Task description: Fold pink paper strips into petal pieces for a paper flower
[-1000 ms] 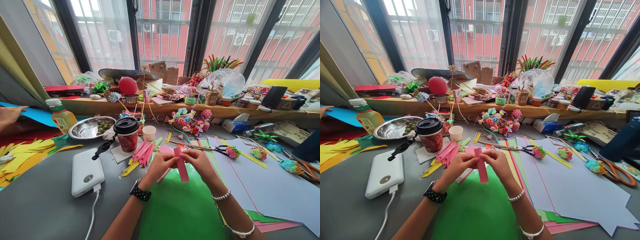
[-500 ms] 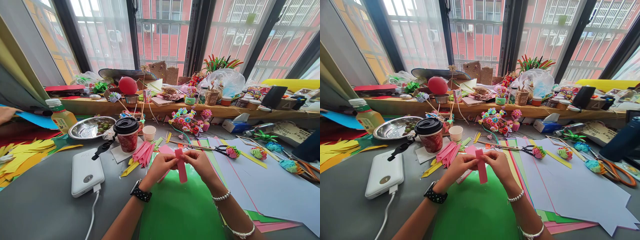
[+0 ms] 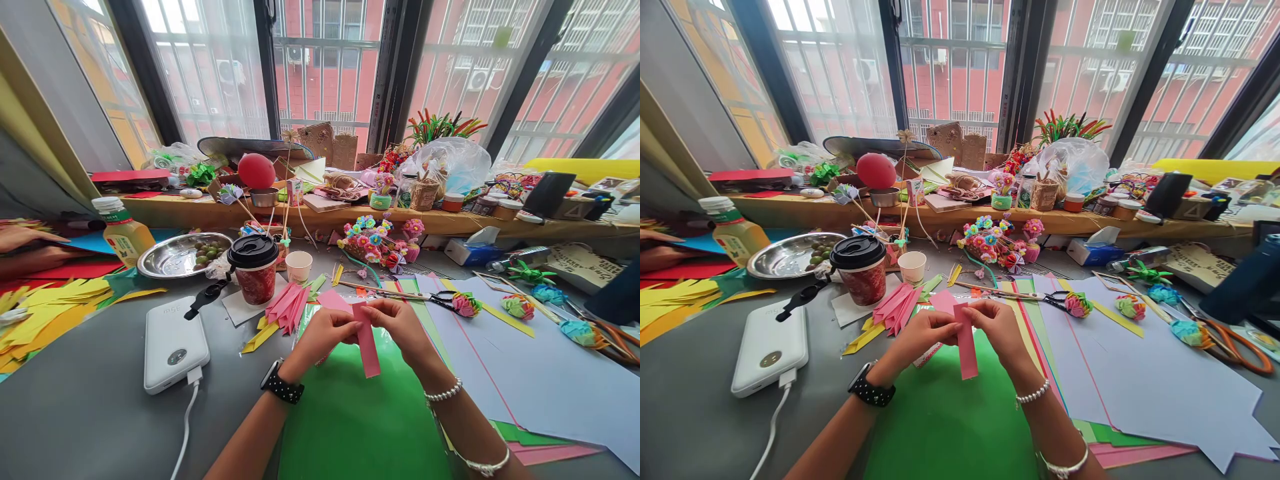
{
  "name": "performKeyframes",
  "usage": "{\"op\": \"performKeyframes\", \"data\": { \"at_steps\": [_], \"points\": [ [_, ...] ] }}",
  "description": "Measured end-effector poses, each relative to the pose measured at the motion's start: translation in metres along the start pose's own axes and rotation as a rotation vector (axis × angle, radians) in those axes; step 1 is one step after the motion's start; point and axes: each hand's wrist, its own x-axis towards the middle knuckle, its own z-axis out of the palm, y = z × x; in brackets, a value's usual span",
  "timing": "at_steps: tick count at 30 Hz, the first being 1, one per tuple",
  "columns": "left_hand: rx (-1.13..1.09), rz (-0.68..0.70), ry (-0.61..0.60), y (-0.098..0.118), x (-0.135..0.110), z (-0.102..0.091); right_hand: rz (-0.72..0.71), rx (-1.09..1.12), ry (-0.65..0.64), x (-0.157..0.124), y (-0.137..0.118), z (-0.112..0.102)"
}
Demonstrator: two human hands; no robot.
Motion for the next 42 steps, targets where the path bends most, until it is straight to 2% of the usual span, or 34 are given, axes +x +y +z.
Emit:
{"op": "performKeyframes", "data": {
  "at_steps": [9,14,18,24,33,39,42],
  "points": [
    [-0.1,-0.021,0.066,0.004,0.0,0.0,-0.031,-0.048,0.002,-0.001,-0.002,0.002],
    [-0.11,-0.033,0.04,0.002,0.001,-0.002,-0.046,-0.035,-0.019,-0.001,-0.003,0.002],
    [-0.103,0.013,0.029,0.001,0.001,-0.003,-0.036,-0.088,-0.028,-0.001,-0.004,0.001],
    [-0.062,0.059,0.105,0.0,0.001,-0.006,-0.03,-0.218,-0.058,-0.001,-0.003,0.0],
    [-0.053,0.059,0.057,-0.003,0.002,-0.008,-0.055,-0.209,-0.064,-0.002,-0.004,0.003],
    [-0.018,0.108,0.206,0.006,0.001,-0.004,-0.049,-0.242,-0.075,0.0,-0.002,0.0],
    [0.039,0.123,0.2,0.005,0.002,-0.005,-0.059,-0.317,-0.062,0.0,-0.002,0.0]
  ]
}}
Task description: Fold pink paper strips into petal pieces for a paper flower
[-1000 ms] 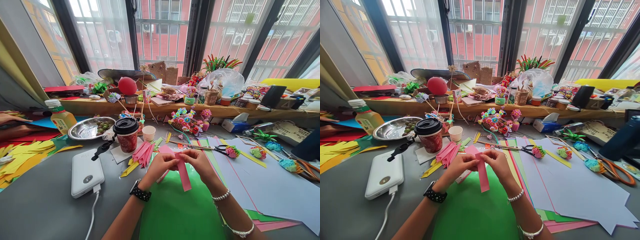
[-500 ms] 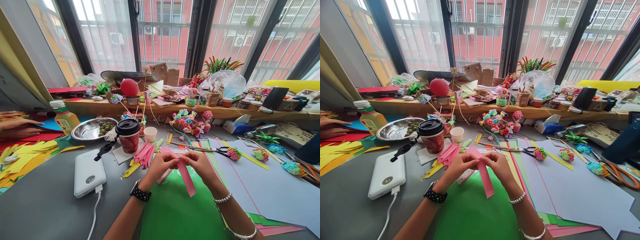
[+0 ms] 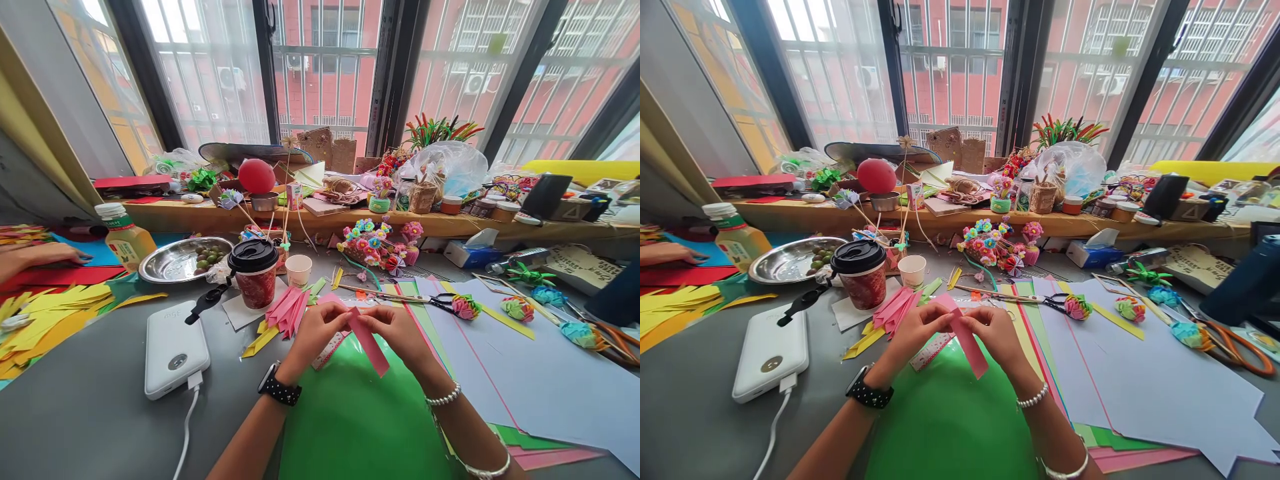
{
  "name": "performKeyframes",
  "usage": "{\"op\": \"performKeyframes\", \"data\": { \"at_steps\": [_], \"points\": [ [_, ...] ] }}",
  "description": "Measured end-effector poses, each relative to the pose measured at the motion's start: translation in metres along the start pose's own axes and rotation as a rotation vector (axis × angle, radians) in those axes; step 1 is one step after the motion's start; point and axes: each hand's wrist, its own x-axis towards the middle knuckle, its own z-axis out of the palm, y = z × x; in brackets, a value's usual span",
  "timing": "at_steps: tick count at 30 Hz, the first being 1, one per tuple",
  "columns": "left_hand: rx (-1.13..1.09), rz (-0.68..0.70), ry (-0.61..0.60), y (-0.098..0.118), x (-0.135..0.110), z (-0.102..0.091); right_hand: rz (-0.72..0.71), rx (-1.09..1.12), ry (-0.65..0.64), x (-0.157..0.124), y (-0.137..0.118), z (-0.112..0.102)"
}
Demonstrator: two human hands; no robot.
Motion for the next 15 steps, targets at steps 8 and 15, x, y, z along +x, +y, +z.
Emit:
{"op": "performKeyframes", "data": {
  "at_steps": [8,15],
  "points": [
    [0.309,0.149,0.023,-0.0011,-0.0013,-0.0019,-0.088,-0.22,-0.023,-0.0032,-0.0053,0.0037],
    [0.284,0.162,0.005,-0.0003,-0.002,-0.0012,-0.1,-0.208,-0.037,-0.0018,-0.0028,0.0044]
  ]
}}
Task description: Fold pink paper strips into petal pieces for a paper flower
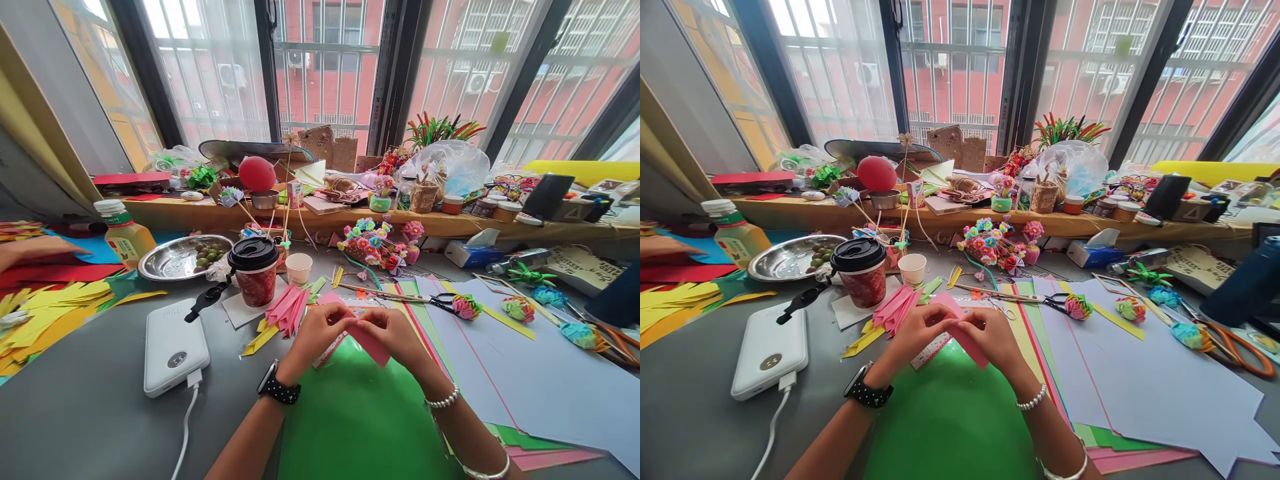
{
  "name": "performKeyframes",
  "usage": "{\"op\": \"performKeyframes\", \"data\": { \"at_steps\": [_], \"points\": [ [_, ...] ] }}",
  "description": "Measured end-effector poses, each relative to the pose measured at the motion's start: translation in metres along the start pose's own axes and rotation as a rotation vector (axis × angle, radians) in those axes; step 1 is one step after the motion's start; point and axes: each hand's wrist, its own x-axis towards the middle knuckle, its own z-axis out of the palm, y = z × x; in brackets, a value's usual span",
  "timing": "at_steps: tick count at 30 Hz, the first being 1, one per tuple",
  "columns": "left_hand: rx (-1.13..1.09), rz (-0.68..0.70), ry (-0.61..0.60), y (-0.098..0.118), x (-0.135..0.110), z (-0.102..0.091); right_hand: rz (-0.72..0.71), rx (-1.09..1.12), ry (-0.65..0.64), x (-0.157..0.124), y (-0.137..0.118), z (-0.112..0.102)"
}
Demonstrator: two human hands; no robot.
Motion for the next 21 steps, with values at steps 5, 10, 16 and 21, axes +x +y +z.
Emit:
{"op": "performKeyframes", "data": {
  "at_steps": [5,10,16,21],
  "points": [
    [0.064,-0.016,0.089,0.001,0.001,-0.005,0.021,0.04,-0.02,0.002,0.004,-0.004],
    [0.104,-0.097,0.277,-0.002,0.004,-0.021,0.061,0.032,-0.01,0.006,0.016,-0.01],
    [0.123,-0.08,0.243,-0.003,0.004,-0.025,0.038,-0.036,0.019,0.008,0.018,-0.01],
    [0.256,0.08,0.144,-0.002,0.001,-0.022,-0.079,-0.154,0.049,0.006,0.014,-0.01]
  ]
}}
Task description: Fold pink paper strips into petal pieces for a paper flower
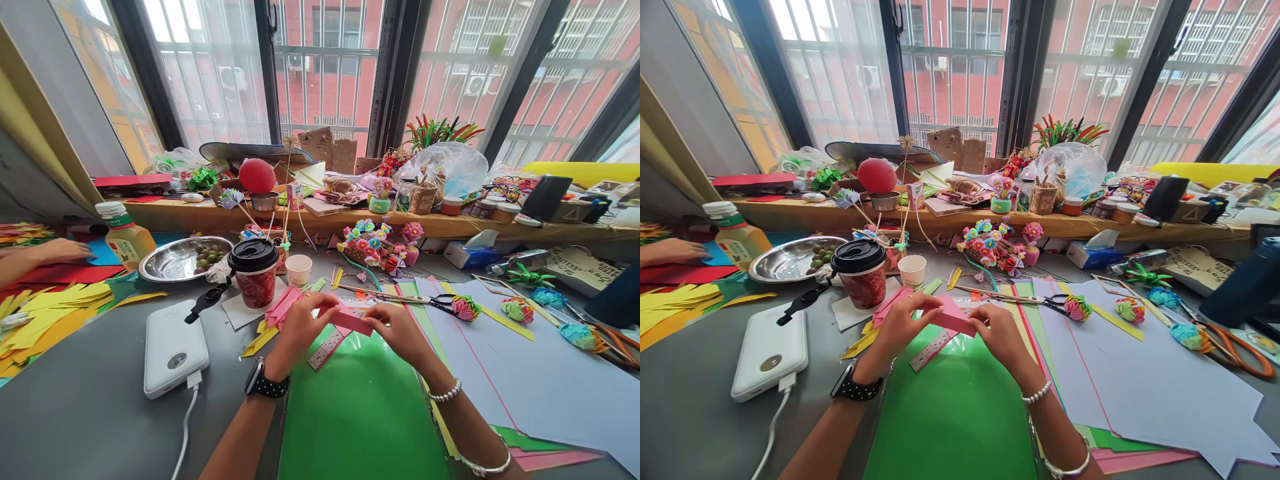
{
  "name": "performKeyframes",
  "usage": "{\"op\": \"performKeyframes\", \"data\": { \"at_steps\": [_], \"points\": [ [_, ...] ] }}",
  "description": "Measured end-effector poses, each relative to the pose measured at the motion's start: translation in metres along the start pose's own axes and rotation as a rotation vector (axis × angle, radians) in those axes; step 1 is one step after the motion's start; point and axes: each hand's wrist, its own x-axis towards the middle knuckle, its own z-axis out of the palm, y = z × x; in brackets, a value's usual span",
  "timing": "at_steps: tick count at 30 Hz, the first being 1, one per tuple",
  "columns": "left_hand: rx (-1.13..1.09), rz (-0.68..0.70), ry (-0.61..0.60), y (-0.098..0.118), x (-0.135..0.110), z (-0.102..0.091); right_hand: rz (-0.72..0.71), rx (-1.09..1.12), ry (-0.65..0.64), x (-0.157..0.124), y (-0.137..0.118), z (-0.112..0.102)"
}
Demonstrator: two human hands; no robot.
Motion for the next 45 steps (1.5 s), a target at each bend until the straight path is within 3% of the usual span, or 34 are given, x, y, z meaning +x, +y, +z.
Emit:
{"op": "performKeyframes", "data": {
  "at_steps": [6,20,28,35,41,45],
  "points": [
    [0.248,0.144,-0.178,0.002,-0.004,0.005,-0.091,-0.107,-0.008,-0.002,-0.004,0.003],
    [0.315,0.178,-0.156,0.001,-0.005,0.015,-0.161,-0.15,-0.021,-0.005,-0.01,0.01],
    [0.302,0.177,-0.191,-0.001,-0.004,0.003,-0.124,-0.151,-0.02,-0.004,-0.012,0.006],
    [0.306,0.149,-0.087,-0.011,-0.001,-0.01,-0.119,-0.171,0.029,-0.004,-0.007,0.003],
    [0.393,0.138,0.141,-0.01,0.0,-0.007,-0.112,-0.19,0.061,-0.002,-0.003,0.003],
    [0.395,0.242,-0.045,-0.004,-0.004,0.005,-0.168,-0.185,0.015,-0.002,-0.006,0.004]
  ]
}}
